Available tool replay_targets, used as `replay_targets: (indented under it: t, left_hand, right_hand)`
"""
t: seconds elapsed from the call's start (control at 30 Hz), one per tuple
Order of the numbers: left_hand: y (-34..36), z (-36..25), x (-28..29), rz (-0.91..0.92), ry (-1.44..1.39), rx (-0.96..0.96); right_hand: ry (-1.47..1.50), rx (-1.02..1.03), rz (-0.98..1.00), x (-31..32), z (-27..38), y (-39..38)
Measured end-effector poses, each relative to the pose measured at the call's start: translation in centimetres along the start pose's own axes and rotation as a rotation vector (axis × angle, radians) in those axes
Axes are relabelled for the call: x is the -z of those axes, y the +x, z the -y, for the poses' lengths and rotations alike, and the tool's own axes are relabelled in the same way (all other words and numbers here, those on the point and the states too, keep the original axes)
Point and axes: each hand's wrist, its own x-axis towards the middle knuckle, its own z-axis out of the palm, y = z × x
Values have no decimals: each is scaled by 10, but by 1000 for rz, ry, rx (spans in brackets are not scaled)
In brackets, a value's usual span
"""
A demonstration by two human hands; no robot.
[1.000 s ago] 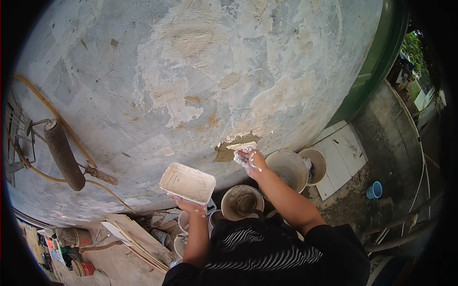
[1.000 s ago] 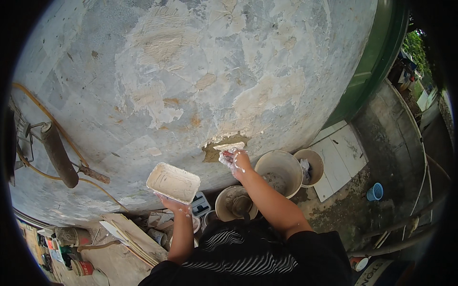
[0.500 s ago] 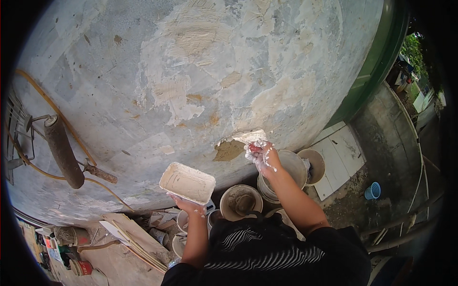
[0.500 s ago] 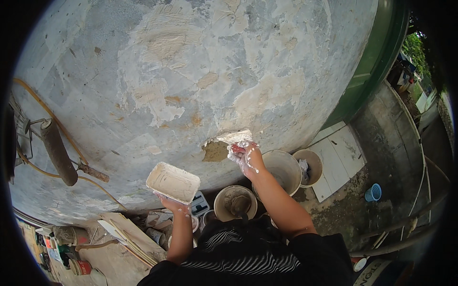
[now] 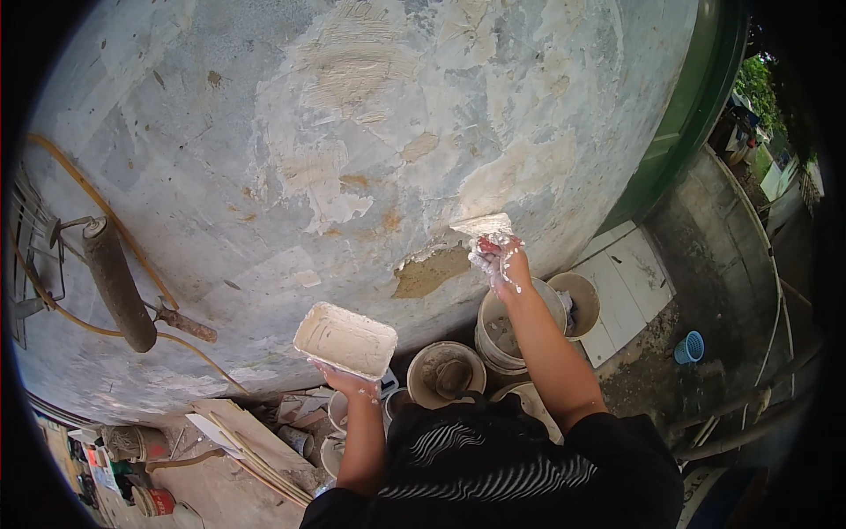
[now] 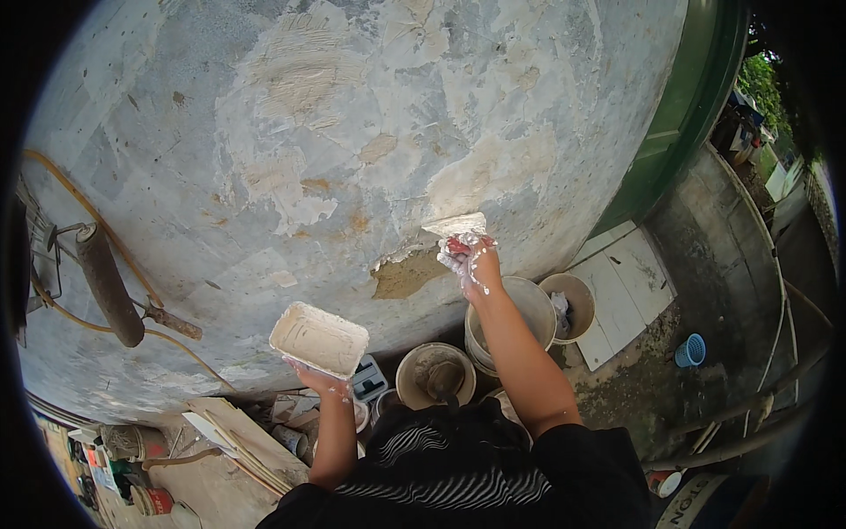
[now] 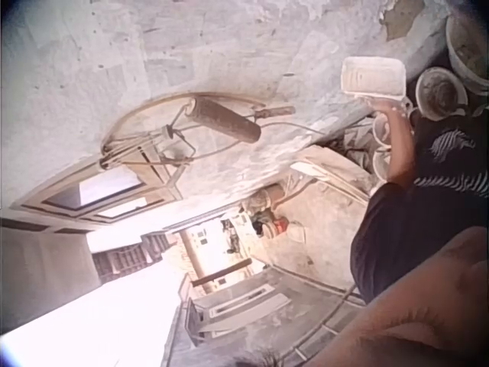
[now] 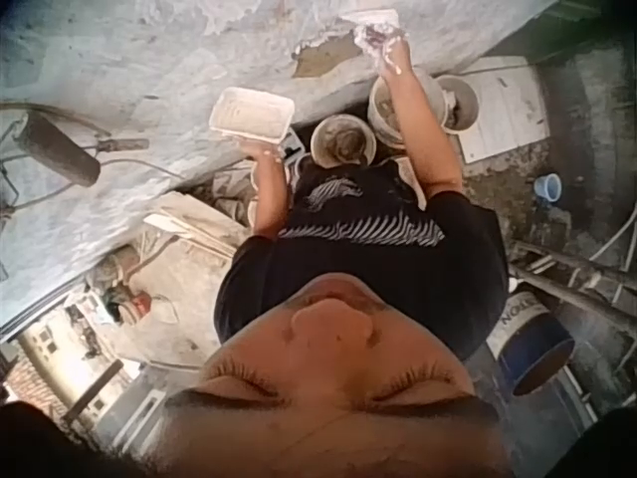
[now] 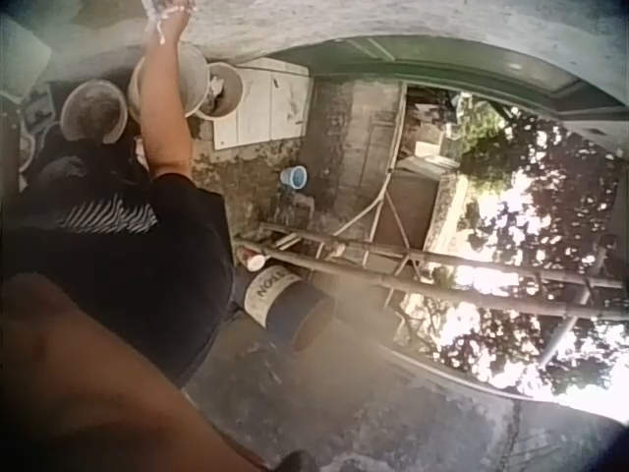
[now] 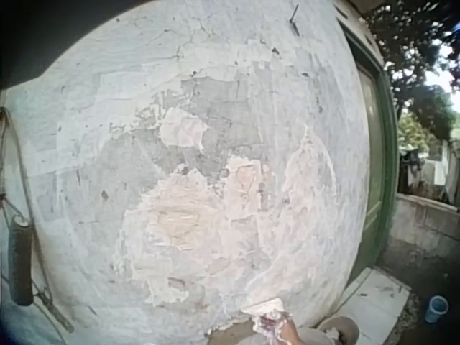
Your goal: Plastering a damaged section of a wall using a putty knife and plaster mix.
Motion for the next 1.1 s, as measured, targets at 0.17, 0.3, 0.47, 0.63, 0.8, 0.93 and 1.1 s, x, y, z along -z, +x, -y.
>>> replay_targets:
  t: [0.17,0.3,0.47,0.63,0.8,0.93,1.1]
  left_hand:
    - [-3,3,-1,-8,-15,11]
    - [-4,0,-3,-5,-20,4]
    - [-3,1,1,23,-33,-3]
    - [0,6,5,21,-32,13]
    - [4,9,5,18,-59,33]
    - [4,10,8,13,-50,31]
    - [6,10,9,11,-36,23]
  right_hand:
    - [-73,-115,-79,21,-24,-17]
    - [-54,-116,-129,25,-44,-7]
    - [60,-102,-188,15,-43,9]
    - [135,-78,-83,6,-38,17]
    - [136,-72,-68,15,-41,-4]
    - [-5,-129,-135,20,-50,-16]
    - [-39,-65,-61,-2,-52,5]
